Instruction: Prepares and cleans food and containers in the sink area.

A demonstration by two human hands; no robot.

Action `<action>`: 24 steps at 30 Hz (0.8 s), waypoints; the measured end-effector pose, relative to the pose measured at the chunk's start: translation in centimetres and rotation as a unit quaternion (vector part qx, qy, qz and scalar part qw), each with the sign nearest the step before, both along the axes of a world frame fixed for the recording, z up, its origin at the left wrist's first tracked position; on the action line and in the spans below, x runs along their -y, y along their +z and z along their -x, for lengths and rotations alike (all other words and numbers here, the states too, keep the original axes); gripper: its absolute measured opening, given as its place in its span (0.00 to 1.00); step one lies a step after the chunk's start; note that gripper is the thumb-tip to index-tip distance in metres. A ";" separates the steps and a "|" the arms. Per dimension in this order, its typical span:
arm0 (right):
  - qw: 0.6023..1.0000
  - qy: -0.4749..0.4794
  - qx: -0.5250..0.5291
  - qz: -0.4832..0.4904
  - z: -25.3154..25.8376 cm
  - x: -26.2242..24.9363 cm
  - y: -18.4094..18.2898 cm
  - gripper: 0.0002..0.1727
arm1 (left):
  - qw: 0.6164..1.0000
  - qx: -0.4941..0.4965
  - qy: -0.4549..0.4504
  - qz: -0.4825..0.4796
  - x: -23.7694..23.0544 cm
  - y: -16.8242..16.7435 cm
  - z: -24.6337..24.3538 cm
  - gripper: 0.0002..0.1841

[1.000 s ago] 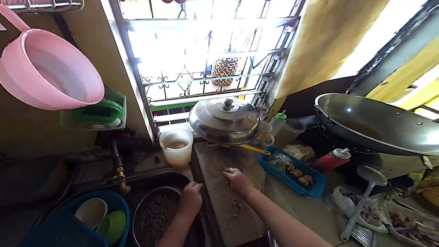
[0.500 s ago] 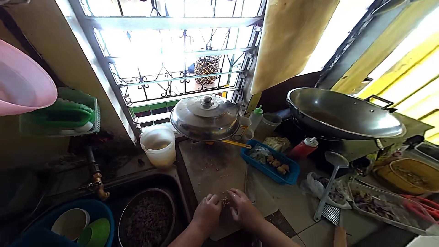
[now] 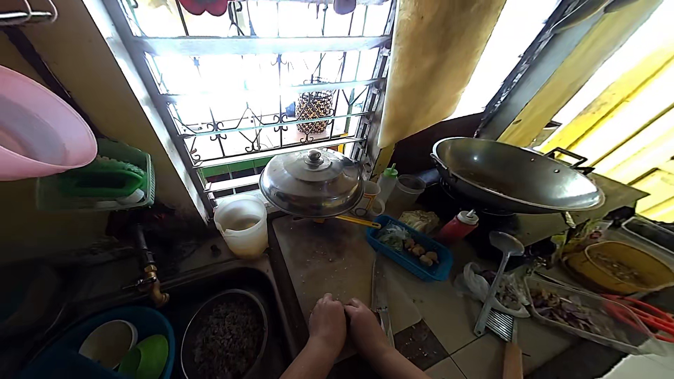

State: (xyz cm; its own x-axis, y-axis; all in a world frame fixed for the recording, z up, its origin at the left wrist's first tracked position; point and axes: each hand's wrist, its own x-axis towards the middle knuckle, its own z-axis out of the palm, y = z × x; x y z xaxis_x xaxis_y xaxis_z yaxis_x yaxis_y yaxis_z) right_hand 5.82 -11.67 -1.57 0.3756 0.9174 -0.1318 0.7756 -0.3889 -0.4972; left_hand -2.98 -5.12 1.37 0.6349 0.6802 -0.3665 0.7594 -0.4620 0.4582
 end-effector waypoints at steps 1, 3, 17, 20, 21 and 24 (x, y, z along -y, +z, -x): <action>0.999 -0.021 -0.001 -0.025 0.2 0.2 -0.2 0.13 | 1.000 0.004 0.017 0.002 0.1 0.0 -0.2 0.16; 0.996 -0.056 -0.027 -0.061 0.2 0.4 -0.4 0.12 | 0.999 0.014 0.048 0.020 0.2 0.0 -0.4 0.16; 0.687 -0.352 -0.601 -0.208 0.4 -1.5 4.0 0.22 | 0.989 0.041 0.025 0.143 -3.7 5.3 -0.9 0.14; 0.619 -0.404 -0.639 -0.211 0.8 -3.1 4.9 0.31 | 0.995 0.017 -0.042 0.088 -2.2 7.8 -1.1 0.12; 0.613 -0.397 -0.647 -0.220 1.0 -3.4 4.9 0.29 | 0.995 0.017 -0.061 0.079 -1.6 8.4 -1.0 0.12; 0.615 -0.306 -0.689 -0.232 2.0 -2.6 5.2 0.24 | 0.993 0.049 -0.091 0.050 -0.7 9.3 0.0 0.14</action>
State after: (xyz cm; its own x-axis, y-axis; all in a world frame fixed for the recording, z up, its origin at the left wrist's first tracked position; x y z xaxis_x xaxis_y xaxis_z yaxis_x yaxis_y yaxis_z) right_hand 3.79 -9.11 3.62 0.4935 0.7194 -0.4889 -0.7274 0.0333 -0.6854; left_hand -2.95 -4.40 10.71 0.7799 0.5141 -0.3570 0.6170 -0.5358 0.5764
